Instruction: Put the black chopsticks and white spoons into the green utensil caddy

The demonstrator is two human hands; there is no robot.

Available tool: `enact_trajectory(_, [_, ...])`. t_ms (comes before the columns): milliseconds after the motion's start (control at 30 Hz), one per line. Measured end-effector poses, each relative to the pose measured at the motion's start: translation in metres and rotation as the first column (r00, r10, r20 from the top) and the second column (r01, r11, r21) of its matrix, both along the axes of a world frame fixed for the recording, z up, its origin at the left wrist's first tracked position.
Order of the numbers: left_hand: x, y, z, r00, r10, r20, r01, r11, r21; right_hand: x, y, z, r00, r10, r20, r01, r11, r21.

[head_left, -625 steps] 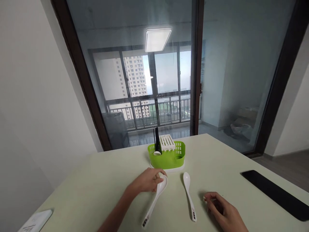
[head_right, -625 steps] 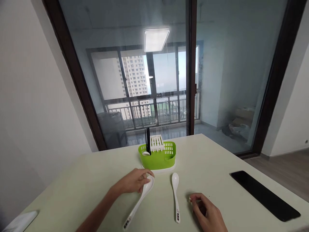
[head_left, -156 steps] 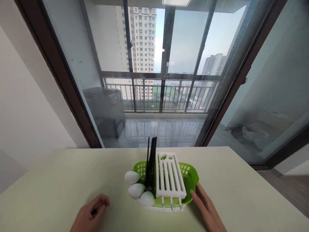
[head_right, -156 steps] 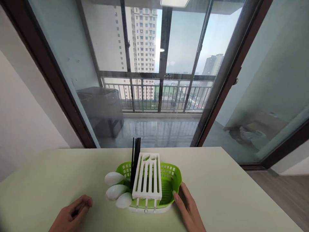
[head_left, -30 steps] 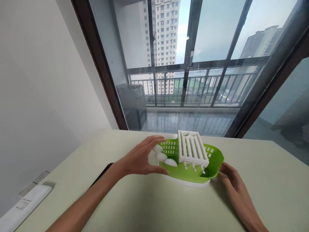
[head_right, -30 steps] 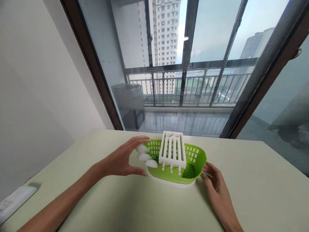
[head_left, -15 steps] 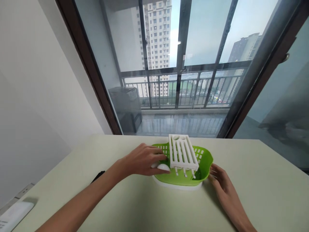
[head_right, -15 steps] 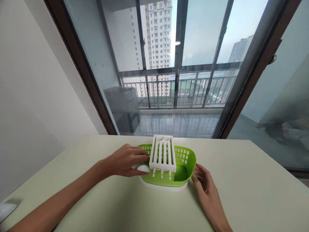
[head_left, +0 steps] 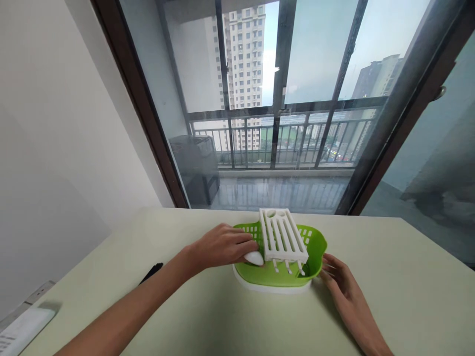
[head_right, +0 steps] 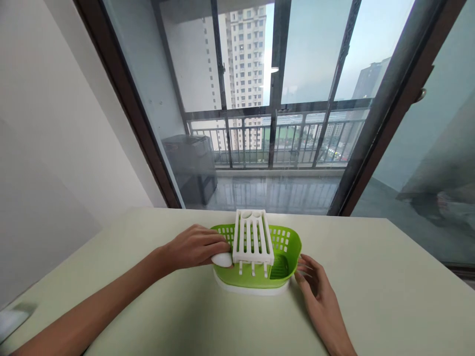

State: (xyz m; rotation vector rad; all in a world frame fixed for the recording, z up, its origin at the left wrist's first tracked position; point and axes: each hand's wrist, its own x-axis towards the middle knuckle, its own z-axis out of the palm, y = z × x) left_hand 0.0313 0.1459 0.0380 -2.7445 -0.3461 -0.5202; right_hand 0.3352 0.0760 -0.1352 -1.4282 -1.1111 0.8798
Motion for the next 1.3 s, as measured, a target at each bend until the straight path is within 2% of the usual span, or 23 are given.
enact_trajectory(133, [-0.008, -0.004, 0.012, 0.997, 0.033, 0.068, -0.031, 0.999, -0.023, 0.002, 0.001, -0.003, 1.000, 0.000, -0.006, 0.000, 1.000, -0.006])
enact_trajectory(200, [-0.015, -0.004, 0.021, 0.987, 0.094, 0.133, -0.085, 0.994, -0.071, 0.001, 0.001, -0.003, 1.000, 0.007, -0.009, -0.007, 1.000, -0.006])
enact_trajectory(267, [-0.021, -0.004, 0.030, 0.947, 0.224, 0.230, -0.194, 0.970, -0.146, 0.001, 0.001, -0.003, 1.000, 0.010, -0.013, -0.010, 1.000, 0.000])
enact_trajectory(333, [-0.029, -0.005, 0.040, 0.844, 0.391, 0.367, -0.322, 0.917, -0.236, 0.000, 0.002, -0.003, 1.000, 0.005, -0.015, -0.005, 1.000, 0.006])
enact_trajectory(400, [-0.038, -0.007, 0.050, 0.675, 0.556, 0.484, -0.409, 0.829, -0.382, 0.000, 0.002, -0.004, 1.000, -0.003, -0.012, 0.004, 1.000, 0.007])
enact_trajectory(433, [-0.044, -0.009, 0.053, 0.586, 0.629, 0.511, -0.414, 0.775, -0.478, 0.001, 0.002, -0.005, 1.000, -0.005, -0.011, 0.005, 1.000, 0.007])
enact_trajectory(500, [-0.057, -0.014, 0.057, 0.449, 0.757, 0.475, -0.362, 0.640, -0.678, 0.002, 0.002, -0.007, 1.000, -0.003, -0.007, 0.003, 1.000, 0.010])
enact_trajectory(533, [-0.064, -0.017, 0.058, 0.416, 0.805, 0.423, -0.323, 0.566, -0.759, 0.003, 0.002, -0.008, 1.000, 0.001, -0.006, -0.001, 1.000, 0.011])
enact_trajectory(633, [-0.088, -0.028, 0.052, 0.430, 0.878, 0.209, -0.274, 0.348, -0.897, 0.006, 0.001, -0.009, 1.000, 0.007, 0.003, -0.007, 1.000, 0.003])
enact_trajectory(733, [-0.112, -0.040, 0.038, 0.483, 0.874, -0.053, -0.349, 0.136, -0.927, 0.008, 0.000, -0.008, 1.000, -0.005, 0.015, 0.005, 1.000, -0.023])
enact_trajectory(800, [-0.125, -0.049, 0.029, 0.508, 0.839, -0.197, -0.408, 0.032, -0.913, 0.010, 0.000, -0.006, 1.000, -0.017, 0.018, 0.017, 0.999, -0.037])
enact_trajectory(867, [-0.135, -0.057, 0.021, 0.531, 0.790, -0.306, -0.457, -0.038, -0.889, 0.011, -0.001, -0.005, 0.999, -0.032, 0.018, 0.033, 0.999, -0.039])
enact_trajectory(967, [-0.144, -0.066, 0.012, 0.558, 0.721, -0.410, -0.528, -0.073, -0.846, 0.012, -0.001, -0.003, 0.998, -0.050, 0.024, 0.050, 0.998, -0.024])
enact_trajectory(1300, [-0.148, -0.064, -0.005, 0.633, 0.530, -0.564, -0.660, -0.011, -0.751, 0.009, -0.004, 0.006, 0.997, -0.078, 0.019, 0.078, 0.996, -0.043])
